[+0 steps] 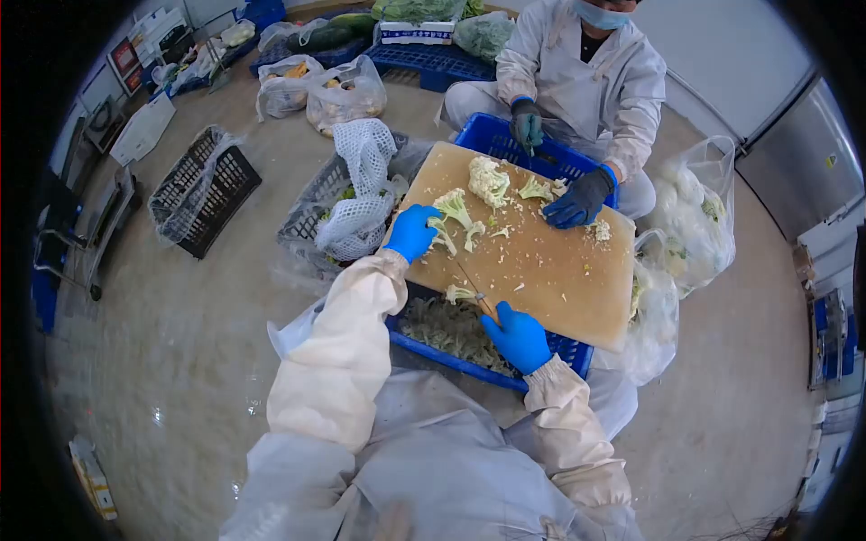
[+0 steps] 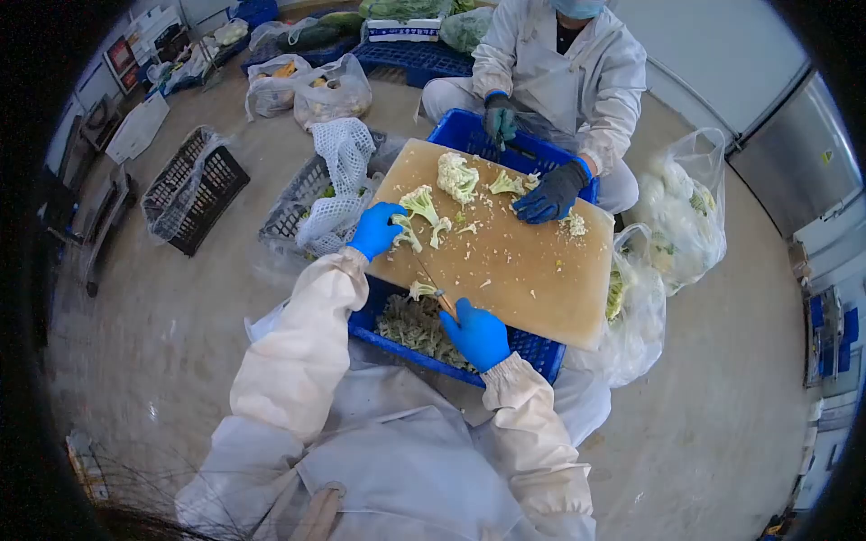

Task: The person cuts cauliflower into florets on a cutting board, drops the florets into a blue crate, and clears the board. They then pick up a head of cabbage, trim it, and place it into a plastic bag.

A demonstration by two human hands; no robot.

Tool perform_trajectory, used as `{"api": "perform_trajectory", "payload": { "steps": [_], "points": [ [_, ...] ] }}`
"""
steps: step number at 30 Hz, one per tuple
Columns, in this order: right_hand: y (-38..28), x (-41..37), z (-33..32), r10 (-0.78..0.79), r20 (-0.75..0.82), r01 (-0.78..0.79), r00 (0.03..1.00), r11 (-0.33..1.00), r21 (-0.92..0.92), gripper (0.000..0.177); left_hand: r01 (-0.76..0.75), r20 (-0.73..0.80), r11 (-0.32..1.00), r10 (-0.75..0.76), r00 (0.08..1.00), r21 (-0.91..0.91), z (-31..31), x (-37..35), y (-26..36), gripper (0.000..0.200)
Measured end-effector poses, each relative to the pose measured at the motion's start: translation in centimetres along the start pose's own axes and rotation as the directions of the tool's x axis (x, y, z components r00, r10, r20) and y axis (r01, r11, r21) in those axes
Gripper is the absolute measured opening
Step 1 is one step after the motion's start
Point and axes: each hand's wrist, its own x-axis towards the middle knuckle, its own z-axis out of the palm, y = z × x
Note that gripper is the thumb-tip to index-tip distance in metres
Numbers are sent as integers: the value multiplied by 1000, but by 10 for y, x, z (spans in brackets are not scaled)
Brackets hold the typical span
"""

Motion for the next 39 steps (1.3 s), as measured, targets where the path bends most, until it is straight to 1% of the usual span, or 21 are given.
{"api": "perform_trajectory", "payload": {
  "steps": [1,2,4,7,11,13,14,16,17,19,20,21,22,23,24,25,27,29,32,35,39],
  "points": [
    [-1,1,0,-29,1,29,1000,999,-31,32,50,133,997,-41,990,-66,-5,0,3,30],
    [-1,1,1,-59,6,59,998,996,-62,32,55,137,996,-46,990,-65,-7,-1,5,30],
    [-1,5,2,-48,29,50,998,995,-87,34,-89,149,995,82,985,42,-7,2,1,27],
    [-1,15,5,-32,42,38,999,990,-133,35,-187,137,980,176,975,68,2,-1,-4,31],
    [9,12,21,-20,43,25,999,995,-97,36,-131,164,985,111,980,115,4,-4,2,30],
    [13,-8,13,-8,60,13,998,997,-81,36,-29,205,1000,29,978,-7,2,-7,4,29],
    [15,-21,6,3,79,2,997,998,-66,36,-25,204,1000,26,979,-7,-2,-7,1,29],
    [21,-52,-15,-18,114,25,993,998,-63,35,-228,438,974,197,877,18,-11,-6,-8,28],
    [23,-61,-26,-38,144,47,989,997,-59,34,-226,438,974,197,877,15,-18,-4,-4,28],
    [21,-68,-44,-34,138,37,990,999,-16,32,-93,423,994,110,899,-61,-31,1,7,31],
    [20,-69,-49,-35,130,31,991,999,29,31,-12,297,1000,15,955,-12,-30,11,10,36],
    [18,-66,-48,-34,126,31,991,999,23,31,-16,294,1000,20,956,-16,-18,16,5,36],
    [14,-57,-43,-26,54,24,998,999,46,31,-38,66,998,34,997,57,-4,21,2,36],
    [10,-47,-36,-19,-21,21,1000,997,70,30,-41,-167,991,63,984,131,12,28,-4,37],
    [9,-35,-24,-19,-87,27,996,995,99,31,-123,-254,980,160,954,155,25,31,-7,33],
    [8,-25,-14,-21,-96,30,995,995,95,31,-131,-258,979,168,952,154,31,36,-13,33],
    [5,-9,0,95,-100,-86,990,992,94,33,-9,-106,994,21,994,111,31,40,-15,30],
    [3,-1,13,86,-113,-75,990,992,102,33,-71,-59,995,75,995,63,20,31,-17,27],
    [0,3,27,54,-101,-44,993,994,98,35,-127,135,987,113,984,97,-8,4,-4,25],
    [-4,2,35,27,-78,-22,997,998,65,35,-152,111,988,150,982,10,-18,-14,1,26],
    [-7,-3,40,32,-99,-28,995,999,40,34,-172,97,983,164,982,71,-17,-19,1,27]
  ]
}}
